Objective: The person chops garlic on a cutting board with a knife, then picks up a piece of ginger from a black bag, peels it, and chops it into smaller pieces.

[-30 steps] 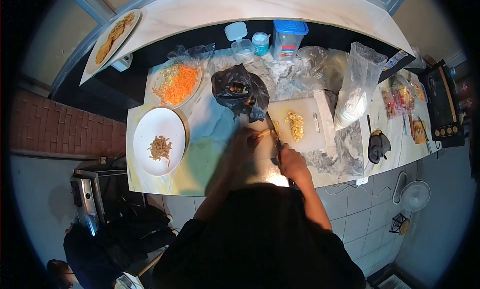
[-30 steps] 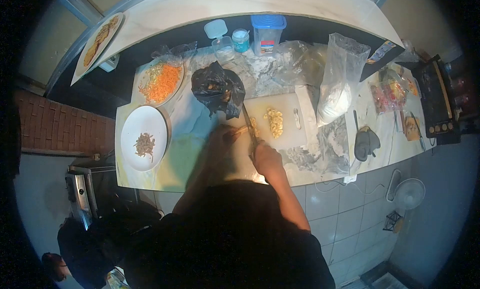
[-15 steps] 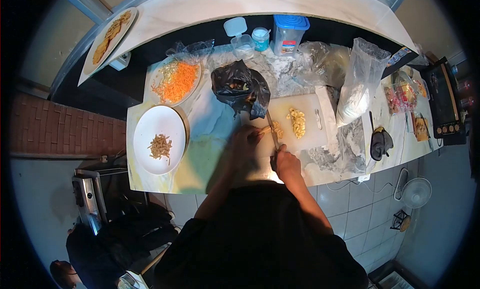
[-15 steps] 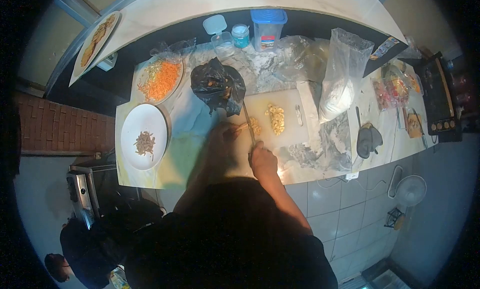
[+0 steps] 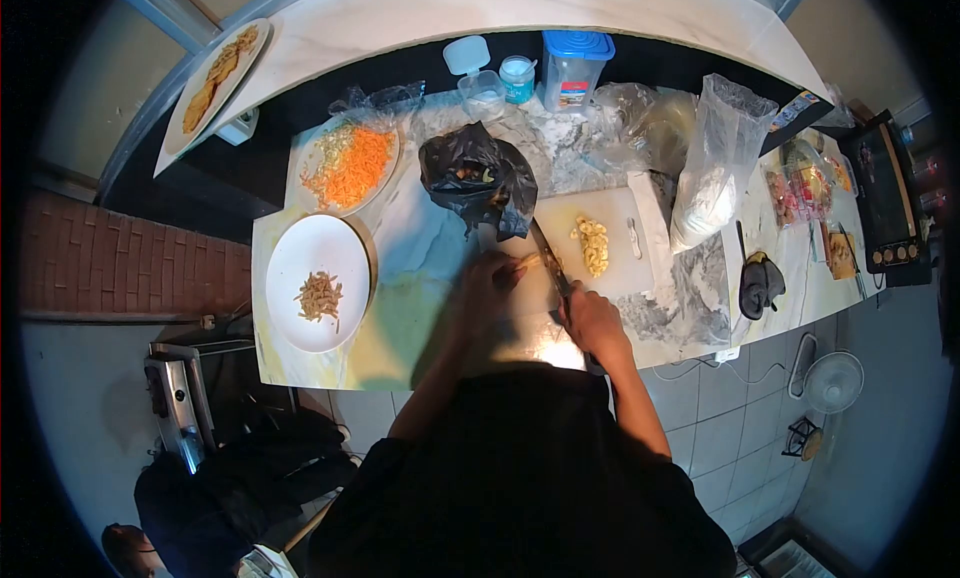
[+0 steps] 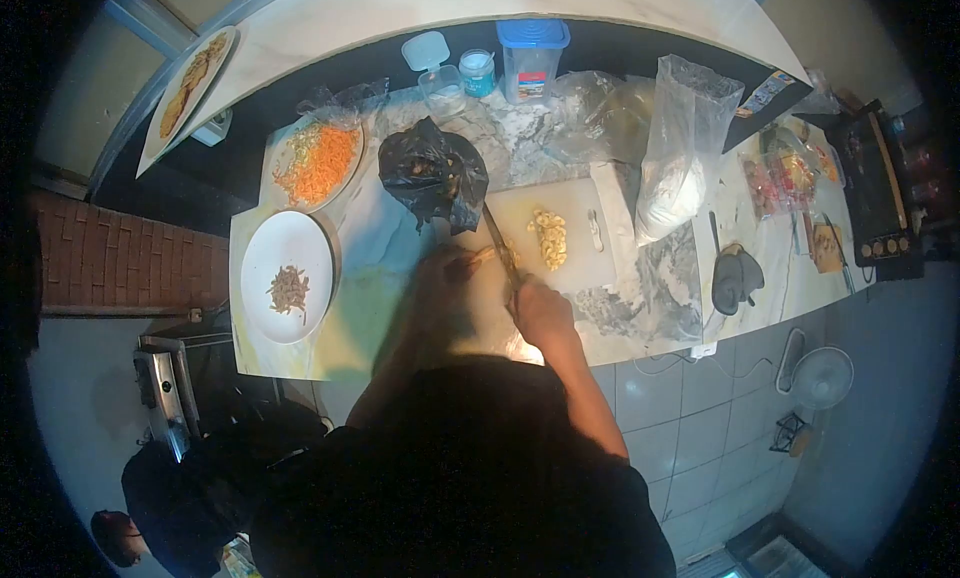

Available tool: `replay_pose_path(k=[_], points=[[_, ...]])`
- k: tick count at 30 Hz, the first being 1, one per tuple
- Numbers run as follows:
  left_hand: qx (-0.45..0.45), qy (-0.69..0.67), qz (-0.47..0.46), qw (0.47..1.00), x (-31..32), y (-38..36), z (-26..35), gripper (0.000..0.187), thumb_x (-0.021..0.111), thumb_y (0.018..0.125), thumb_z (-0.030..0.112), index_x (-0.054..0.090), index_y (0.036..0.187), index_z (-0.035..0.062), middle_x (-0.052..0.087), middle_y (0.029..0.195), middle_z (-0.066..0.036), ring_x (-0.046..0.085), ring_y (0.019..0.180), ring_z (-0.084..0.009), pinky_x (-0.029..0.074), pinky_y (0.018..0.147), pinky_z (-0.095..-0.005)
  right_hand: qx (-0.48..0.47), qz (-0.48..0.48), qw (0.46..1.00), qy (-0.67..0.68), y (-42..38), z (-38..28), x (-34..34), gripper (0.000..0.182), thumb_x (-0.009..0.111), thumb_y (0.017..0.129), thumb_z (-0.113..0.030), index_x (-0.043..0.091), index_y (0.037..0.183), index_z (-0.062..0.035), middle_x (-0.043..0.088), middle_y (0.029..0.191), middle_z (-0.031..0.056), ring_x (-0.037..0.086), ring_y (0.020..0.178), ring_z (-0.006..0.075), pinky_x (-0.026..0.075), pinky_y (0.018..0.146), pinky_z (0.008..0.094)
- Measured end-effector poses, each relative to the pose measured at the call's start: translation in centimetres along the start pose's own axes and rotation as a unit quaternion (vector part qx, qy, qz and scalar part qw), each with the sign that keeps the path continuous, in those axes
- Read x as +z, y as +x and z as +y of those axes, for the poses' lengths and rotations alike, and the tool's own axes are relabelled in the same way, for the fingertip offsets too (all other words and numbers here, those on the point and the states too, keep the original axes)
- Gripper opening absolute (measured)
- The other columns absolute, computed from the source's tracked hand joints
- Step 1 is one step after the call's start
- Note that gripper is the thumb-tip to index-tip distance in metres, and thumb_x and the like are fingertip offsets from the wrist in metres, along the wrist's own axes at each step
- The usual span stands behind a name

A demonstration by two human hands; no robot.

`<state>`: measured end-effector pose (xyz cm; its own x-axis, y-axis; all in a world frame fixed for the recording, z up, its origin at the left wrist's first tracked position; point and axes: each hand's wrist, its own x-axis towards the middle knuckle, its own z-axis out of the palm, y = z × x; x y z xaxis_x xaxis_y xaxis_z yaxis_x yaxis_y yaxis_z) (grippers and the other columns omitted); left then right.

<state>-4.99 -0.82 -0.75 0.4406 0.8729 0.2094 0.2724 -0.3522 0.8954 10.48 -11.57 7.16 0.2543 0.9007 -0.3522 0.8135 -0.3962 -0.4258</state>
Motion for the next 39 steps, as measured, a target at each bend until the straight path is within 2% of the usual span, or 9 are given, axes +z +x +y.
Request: replay_pose_path(k=[3,5,15,21,23,26,35,36,39], points=[[-0.021,0.011,-0.025,0.999,-0.1,0.1,0.0,0.019,0.071,0.075,0.01,0.062,0.089,0.0019,0.062,0.084,-0.012,0.063,0.077,-0.0246,0.049,0.07,-0.0337,0.0,-0.011,1.0,-0.003,-0.1,-0.5,-0.2,0.031,0.054,0.085,-0.025,0.051,0.096,0.004,0.063,0.085,0.0253,0.063,0.081,0.0401,0.05,0.073,0.047],[-0.013,0.009,-0.019,1.0,-0.1,0.2,0.5,0.018,0.071,0.075,0.01,0.062,0.089,0.0019,0.062,0.084,-0.012,0.063,0.077,-0.0247,0.049,0.07,-0.0339,-0.014,0.018,1.0,-0.01,-0.3,-0.6,0.5,0.029,0.051,0.088,-0.026,0.049,0.095,0.002,0.061,0.079,0.0264,0.06,0.076,0.0445,0.049,0.069,0.0506],[-0.01,0.026,-0.023,0.999,-0.1,0.2,0.7,0.018,0.07,0.076,0.008,0.063,0.09,0.0015,0.062,0.085,-0.012,0.063,0.078,-0.0249,0.049,0.071,-0.0338,0.013,-0.008,1.0,-0.017,-0.1,-0.9,1.7,0.029,0.053,0.085,-0.022,0.048,0.095,0.0047,0.062,0.082,0.0279,0.062,0.079,0.0426,0.051,0.068,0.0481],[-0.028,0.013,-0.031,0.999,0.0,0.2,0.7,0.017,0.07,0.076,0.008,0.062,0.09,0.0009,0.062,0.085,-0.012,0.063,0.078,-0.0245,0.05,0.071,-0.0339,0.015,0.064,0.995,-0.079,-0.1,-0.3,5.4,0.023,0.052,0.085,-0.019,0.045,0.092,0.0011,0.063,0.073,0.0228,0.064,0.068,0.0372,0.052,0.06,0.0444],[-0.025,0.003,-0.026,0.999,0.3,0.0,-0.2,0.017,0.07,0.076,0.008,0.062,0.089,0.0009,0.061,0.085,-0.012,0.063,0.078,-0.0245,0.05,0.071,-0.0339,0.022,0.094,0.991,-0.091,-0.2,-0.4,6.1,0.019,0.053,0.086,-0.019,0.044,0.088,-0.0019,0.064,0.069,0.0187,0.065,0.065,0.0318,0.053,0.055,0.0392],[-0.017,0.002,-0.022,1.0,0.1,0.2,0.3,0.017,0.07,0.076,0.008,0.063,0.089,0.0009,0.061,0.085,-0.012,0.063,0.078,-0.0245,0.05,0.071,-0.0342,0.006,0.107,0.992,-0.065,-0.2,0.2,6.3,0.023,0.053,0.087,-0.024,0.044,0.088,-0.0031,0.062,0.064,0.0175,0.065,0.063,0.0321,0.052,0.054,0.0397],[0.027,0.018,-0.043,0.999,-0.3,1.0,-0.1,0.019,0.071,0.074,0.008,0.063,0.089,0.0005,0.061,0.084,-0.012,0.062,0.076,-0.0242,0.049,0.069,-0.0336,-0.006,0.078,0.996,-0.034,-0.3,0.2,2.3,0.029,0.047,0.089,-0.029,0.05,0.092,-0.0003,0.063,0.073,0.0209,0.063,0.069,0.0389,0.052,0.064,0.0455],[0.026,0.011,-0.043,0.999,-0.2,1.0,-0.2,0.019,0.072,0.074,0.008,0.063,0.089,0.0004,0.061,0.084,-0.012,0.062,0.076,-0.0241,0.049,0.068,-0.0332,0.005,0.038,0.999,-0.029,-0.2,-0.3,0.9,0.029,0.05,0.088,-0.028,0.052,0.092,0.0007,0.063,0.078,0.0229,0.064,0.074,0.0385,0.052,0.066,0.0448],[0.019,-0.008,-0.034,0.999,0.0,0.8,-0.5,0.019,0.072,0.073,0.006,0.064,0.089,0.0003,0.061,0.084,-0.012,0.061,0.076,-0.0243,0.049,0.068,-0.0329,-0.008,0.019,0.999,-0.036,-0.1,-0.5,-0.5,0.029,0.052,0.087,-0.027,0.052,0.093,0.0016,0.063,0.081,0.0232,0.064,0.078,0.0376,0.052,0.067,0.0447]])
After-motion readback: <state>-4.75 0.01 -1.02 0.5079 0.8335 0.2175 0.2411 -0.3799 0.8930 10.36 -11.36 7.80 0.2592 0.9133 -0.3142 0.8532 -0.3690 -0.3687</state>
